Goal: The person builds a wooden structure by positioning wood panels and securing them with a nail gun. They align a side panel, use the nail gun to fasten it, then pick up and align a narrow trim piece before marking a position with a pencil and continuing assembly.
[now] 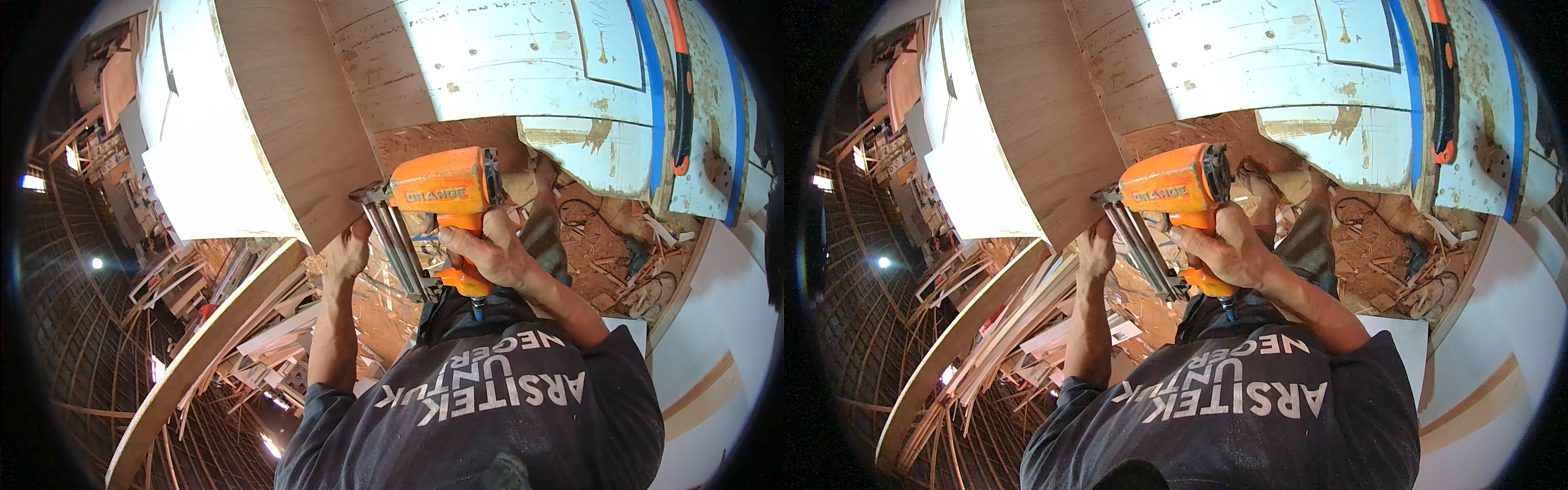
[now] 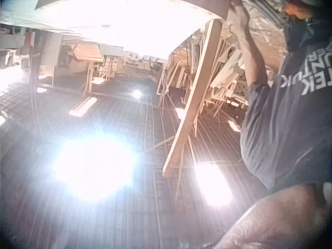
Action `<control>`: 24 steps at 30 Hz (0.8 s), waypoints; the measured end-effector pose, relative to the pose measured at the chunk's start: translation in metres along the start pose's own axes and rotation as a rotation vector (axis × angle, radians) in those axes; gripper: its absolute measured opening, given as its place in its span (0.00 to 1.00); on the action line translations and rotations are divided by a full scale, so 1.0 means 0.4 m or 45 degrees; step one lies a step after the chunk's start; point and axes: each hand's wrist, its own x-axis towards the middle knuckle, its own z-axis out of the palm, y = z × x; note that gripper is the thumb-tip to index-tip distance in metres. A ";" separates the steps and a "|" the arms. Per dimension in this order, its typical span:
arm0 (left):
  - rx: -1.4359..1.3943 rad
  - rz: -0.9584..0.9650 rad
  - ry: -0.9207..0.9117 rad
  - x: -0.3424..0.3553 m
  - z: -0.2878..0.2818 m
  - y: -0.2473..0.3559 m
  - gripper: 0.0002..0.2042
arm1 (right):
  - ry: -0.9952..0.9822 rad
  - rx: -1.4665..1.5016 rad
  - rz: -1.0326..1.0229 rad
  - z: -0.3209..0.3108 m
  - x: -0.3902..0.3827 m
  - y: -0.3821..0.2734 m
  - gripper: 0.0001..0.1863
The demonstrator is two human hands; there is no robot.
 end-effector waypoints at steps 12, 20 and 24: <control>0.469 0.201 0.005 0.000 -0.025 -0.015 0.22 | 0.016 -0.058 -0.059 0.021 0.000 -0.002 0.14; 0.689 0.502 0.047 0.001 -0.027 -0.044 0.15 | 0.037 -0.115 -0.129 0.018 0.006 0.033 0.15; 0.773 0.618 0.087 0.011 -0.022 -0.053 0.12 | 0.062 -0.143 -0.163 0.016 0.007 0.026 0.14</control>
